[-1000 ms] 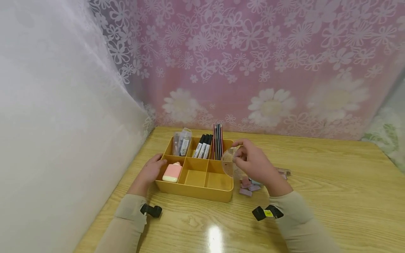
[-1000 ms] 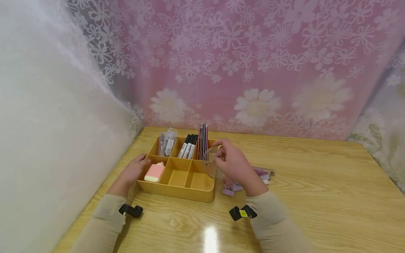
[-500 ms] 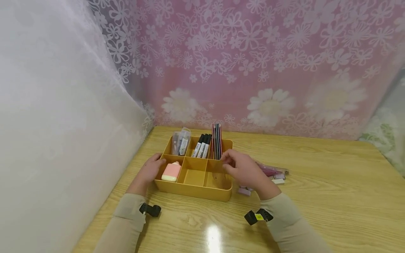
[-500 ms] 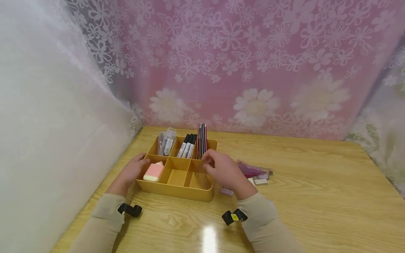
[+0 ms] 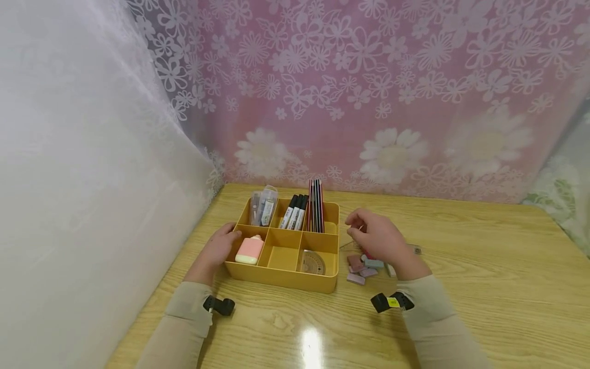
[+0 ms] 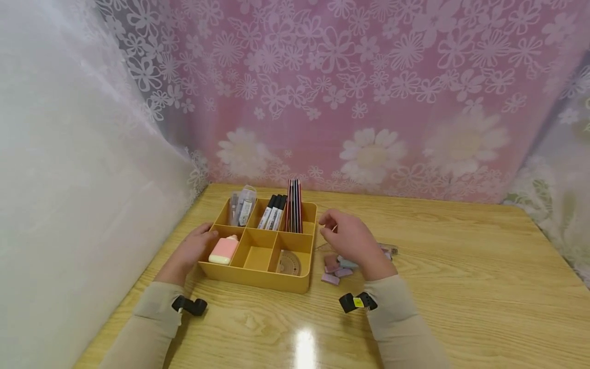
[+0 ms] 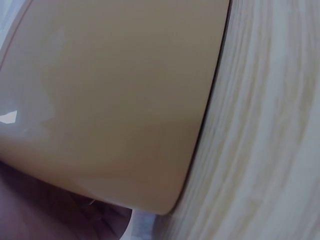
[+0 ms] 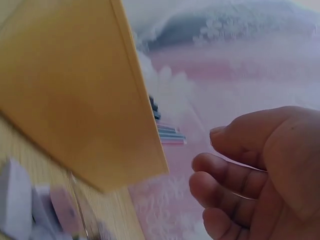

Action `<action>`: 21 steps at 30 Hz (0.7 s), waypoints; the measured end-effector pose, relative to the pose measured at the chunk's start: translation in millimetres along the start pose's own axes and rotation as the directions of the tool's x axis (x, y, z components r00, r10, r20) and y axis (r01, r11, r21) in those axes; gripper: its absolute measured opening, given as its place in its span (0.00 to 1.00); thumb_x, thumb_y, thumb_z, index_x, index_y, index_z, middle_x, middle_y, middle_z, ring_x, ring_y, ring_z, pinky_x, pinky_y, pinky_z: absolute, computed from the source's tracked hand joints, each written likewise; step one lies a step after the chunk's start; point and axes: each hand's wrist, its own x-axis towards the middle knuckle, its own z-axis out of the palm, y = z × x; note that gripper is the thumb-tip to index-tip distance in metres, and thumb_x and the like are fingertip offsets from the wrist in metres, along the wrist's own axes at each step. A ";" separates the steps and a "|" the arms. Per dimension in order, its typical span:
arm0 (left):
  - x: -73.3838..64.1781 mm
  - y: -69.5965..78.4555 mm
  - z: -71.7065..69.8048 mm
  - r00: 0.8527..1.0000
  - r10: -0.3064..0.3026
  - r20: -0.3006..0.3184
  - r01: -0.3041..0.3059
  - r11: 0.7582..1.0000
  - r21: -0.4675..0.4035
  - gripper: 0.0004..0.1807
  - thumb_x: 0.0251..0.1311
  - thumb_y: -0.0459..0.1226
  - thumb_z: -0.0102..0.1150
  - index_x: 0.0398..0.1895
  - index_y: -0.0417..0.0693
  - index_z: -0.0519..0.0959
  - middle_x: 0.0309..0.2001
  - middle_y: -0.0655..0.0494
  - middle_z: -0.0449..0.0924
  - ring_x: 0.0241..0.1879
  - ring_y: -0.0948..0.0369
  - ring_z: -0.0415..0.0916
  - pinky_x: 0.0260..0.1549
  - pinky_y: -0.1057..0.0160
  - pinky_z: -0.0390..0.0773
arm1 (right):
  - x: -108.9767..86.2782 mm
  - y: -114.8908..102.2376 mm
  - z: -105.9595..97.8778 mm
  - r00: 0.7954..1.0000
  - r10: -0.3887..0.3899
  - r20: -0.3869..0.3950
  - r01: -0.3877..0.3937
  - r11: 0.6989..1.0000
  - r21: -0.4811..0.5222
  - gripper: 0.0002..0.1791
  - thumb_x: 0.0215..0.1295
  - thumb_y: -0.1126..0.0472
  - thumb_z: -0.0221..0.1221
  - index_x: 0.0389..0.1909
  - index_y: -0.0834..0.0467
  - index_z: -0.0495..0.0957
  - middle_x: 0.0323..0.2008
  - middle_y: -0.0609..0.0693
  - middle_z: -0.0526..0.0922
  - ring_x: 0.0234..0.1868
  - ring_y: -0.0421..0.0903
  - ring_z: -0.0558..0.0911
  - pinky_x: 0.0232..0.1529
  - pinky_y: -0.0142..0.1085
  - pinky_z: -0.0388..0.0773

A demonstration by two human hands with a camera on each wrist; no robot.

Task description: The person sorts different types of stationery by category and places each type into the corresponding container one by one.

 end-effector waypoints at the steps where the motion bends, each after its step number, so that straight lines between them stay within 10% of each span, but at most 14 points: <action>1: -0.1 0.2 -0.1 1.000 0.000 0.001 0.000 1.000 -0.003 0.28 0.79 0.45 0.38 0.77 0.44 0.61 0.73 0.39 0.61 0.71 0.40 0.59 0.69 0.37 0.57 | -0.4 3.9 -2.0 1.000 0.012 -0.009 -0.012 1.000 -0.013 0.08 0.73 0.58 0.59 0.49 0.53 0.78 0.39 0.45 0.83 0.36 0.45 0.79 0.39 0.44 0.78; 21: -3.2 5.1 2.9 1.000 -0.019 -0.021 0.019 1.000 -0.018 0.28 0.79 0.43 0.37 0.77 0.43 0.60 0.73 0.38 0.60 0.72 0.40 0.58 0.69 0.37 0.56 | 1.9 66.5 -9.2 0.968 0.214 0.127 -0.190 0.965 -0.179 0.22 0.70 0.55 0.60 0.57 0.67 0.79 0.49 0.63 0.82 0.47 0.58 0.81 0.46 0.56 0.79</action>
